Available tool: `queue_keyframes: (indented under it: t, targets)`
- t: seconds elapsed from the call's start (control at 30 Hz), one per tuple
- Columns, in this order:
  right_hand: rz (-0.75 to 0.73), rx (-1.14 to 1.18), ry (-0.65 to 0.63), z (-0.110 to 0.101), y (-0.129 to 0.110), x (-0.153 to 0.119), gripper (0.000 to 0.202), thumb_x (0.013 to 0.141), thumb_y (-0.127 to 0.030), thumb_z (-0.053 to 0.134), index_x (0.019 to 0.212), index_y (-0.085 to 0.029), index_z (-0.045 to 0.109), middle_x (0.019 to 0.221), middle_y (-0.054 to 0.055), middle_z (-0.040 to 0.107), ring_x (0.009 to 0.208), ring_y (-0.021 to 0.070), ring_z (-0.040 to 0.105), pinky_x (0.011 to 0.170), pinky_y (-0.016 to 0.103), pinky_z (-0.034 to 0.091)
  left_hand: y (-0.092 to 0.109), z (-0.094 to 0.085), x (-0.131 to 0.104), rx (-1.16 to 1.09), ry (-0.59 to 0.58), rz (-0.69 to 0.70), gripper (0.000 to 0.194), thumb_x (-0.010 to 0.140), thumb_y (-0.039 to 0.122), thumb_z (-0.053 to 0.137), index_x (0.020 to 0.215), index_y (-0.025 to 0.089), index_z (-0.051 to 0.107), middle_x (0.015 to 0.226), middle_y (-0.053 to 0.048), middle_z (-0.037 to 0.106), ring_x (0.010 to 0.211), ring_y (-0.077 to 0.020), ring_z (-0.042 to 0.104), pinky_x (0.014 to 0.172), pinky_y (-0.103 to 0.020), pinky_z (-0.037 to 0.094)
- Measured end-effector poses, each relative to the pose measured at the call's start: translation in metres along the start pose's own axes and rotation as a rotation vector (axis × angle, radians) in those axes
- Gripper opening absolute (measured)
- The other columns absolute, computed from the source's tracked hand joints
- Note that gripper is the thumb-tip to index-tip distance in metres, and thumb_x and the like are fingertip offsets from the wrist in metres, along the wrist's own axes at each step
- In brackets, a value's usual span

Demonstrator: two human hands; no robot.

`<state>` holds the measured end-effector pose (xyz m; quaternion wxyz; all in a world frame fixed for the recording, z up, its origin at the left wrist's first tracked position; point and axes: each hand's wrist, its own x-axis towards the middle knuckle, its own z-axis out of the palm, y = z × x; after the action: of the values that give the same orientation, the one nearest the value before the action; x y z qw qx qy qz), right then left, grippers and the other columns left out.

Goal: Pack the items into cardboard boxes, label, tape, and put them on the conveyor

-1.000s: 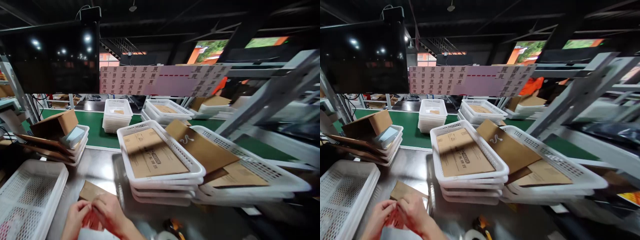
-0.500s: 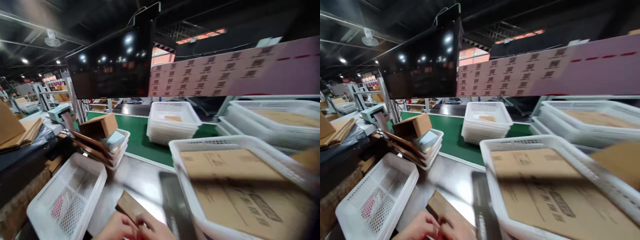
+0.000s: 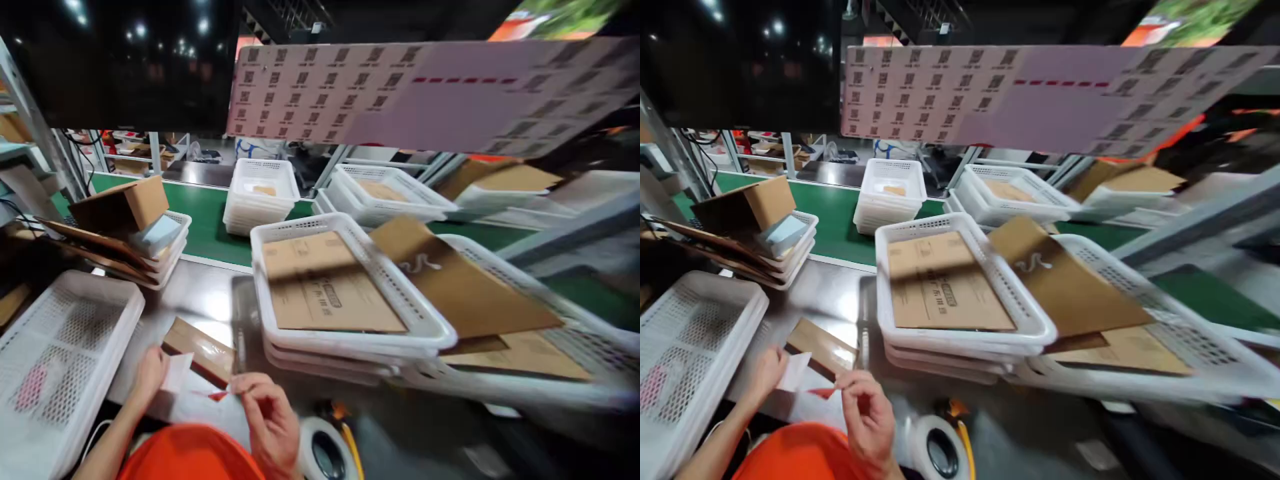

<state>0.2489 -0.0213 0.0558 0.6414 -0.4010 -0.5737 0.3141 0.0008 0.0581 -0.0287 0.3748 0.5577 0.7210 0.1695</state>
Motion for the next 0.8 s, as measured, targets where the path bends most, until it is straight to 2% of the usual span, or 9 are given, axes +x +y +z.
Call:
queue_keyframes:
  t: [0.07,0.1,0.17,0.23,0.33,0.43,0.53,0.67,0.8]
  targets:
    - [0.293,-0.014,0.248,0.001,0.029,-0.005,0.014,0.094,-0.035,0.069,0.09,-0.023,0.062,0.091,0.005,0.072,0.085,0.0201,0.07,0.079,0.034,0.06,-0.012,0.007,0.012,0.099,-0.035,0.141,0.015,0.079,0.008,0.055,0.075,0.02,0.062,0.133,-0.019,0.069,0.147,-0.0345,0.048,0.121,-0.049,0.036]
    - [0.424,-0.025,0.295,0.002,0.048,-0.004,0.02,0.087,-0.039,0.073,0.088,-0.023,0.062,0.088,0.005,0.071,0.082,0.0201,0.069,0.076,0.033,0.059,-0.016,0.011,0.017,0.166,-0.083,0.236,0.016,0.076,0.006,0.057,0.075,0.02,0.065,0.149,-0.017,0.063,0.155,-0.0337,0.039,0.126,-0.049,0.031]
    - [0.618,-0.036,0.304,0.007,0.087,0.003,0.026,0.074,-0.041,0.075,0.085,-0.022,0.06,0.078,0.002,0.068,0.073,0.0197,0.067,0.069,0.032,0.058,-0.02,0.019,0.026,0.348,-0.201,0.415,0.018,0.073,0.005,0.06,0.078,0.018,0.073,0.169,-0.012,0.046,0.164,-0.0334,0.024,0.132,-0.051,0.023]
    - [0.706,-0.045,0.303,0.014,0.121,0.011,0.028,0.066,-0.038,0.071,0.085,-0.023,0.058,0.071,-0.001,0.064,0.065,0.019,0.064,0.06,0.03,0.055,-0.021,0.026,0.032,0.525,-0.286,0.504,0.023,0.075,0.009,0.06,0.087,0.015,0.079,0.177,-0.009,0.032,0.167,-0.0353,0.015,0.134,-0.055,0.015]
    - [0.766,-0.08,0.308,0.024,0.155,0.018,0.034,0.059,-0.031,0.065,0.091,-0.024,0.056,0.072,-0.003,0.064,0.063,0.0196,0.065,0.053,0.028,0.052,-0.02,0.034,0.032,0.647,-0.323,0.503,0.033,0.079,0.015,0.059,0.102,0.014,0.083,0.18,-0.009,0.023,0.167,-0.0377,0.013,0.133,-0.06,0.009]
    - [0.801,-0.147,0.283,0.032,0.175,0.019,0.039,0.057,-0.025,0.06,0.096,-0.024,0.058,0.072,-0.003,0.065,0.065,0.02,0.067,0.054,0.027,0.052,-0.02,0.041,0.019,0.698,-0.324,0.489,0.05,0.078,0.019,0.058,0.122,0.016,0.081,0.179,-0.011,0.024,0.163,-0.0409,0.022,0.129,-0.065,0.015]
    - [0.803,-0.242,0.237,0.035,0.189,0.016,0.042,0.058,-0.02,0.057,0.099,-0.022,0.062,0.075,-0.002,0.069,0.067,0.0203,0.069,0.058,0.027,0.053,-0.02,0.048,0.004,0.695,-0.315,0.488,0.07,0.074,0.019,0.059,0.144,0.02,0.07,0.179,-0.01,0.024,0.159,-0.042,0.031,0.125,-0.063,0.022]
    - [0.769,-0.384,0.151,0.032,0.201,0.012,0.043,0.059,-0.013,0.056,0.1,-0.021,0.067,0.08,0.001,0.073,0.076,0.0212,0.072,0.068,0.028,0.055,-0.02,0.049,-0.006,0.699,-0.336,0.492,0.061,0.079,0.018,0.054,0.136,0.021,0.076,0.179,-0.009,0.026,0.158,-0.0408,0.031,0.121,-0.06,0.029]
    - [0.718,-0.512,0.063,0.029,0.206,0.009,0.041,0.064,-0.008,0.056,0.101,-0.021,0.071,0.083,0.002,0.075,0.08,0.0205,0.074,0.074,0.027,0.056,-0.024,0.043,-0.001,0.734,-0.373,0.526,0.057,0.079,0.017,0.054,0.13,0.023,0.079,0.18,-0.006,0.026,0.16,-0.0405,0.027,0.117,-0.059,0.035]
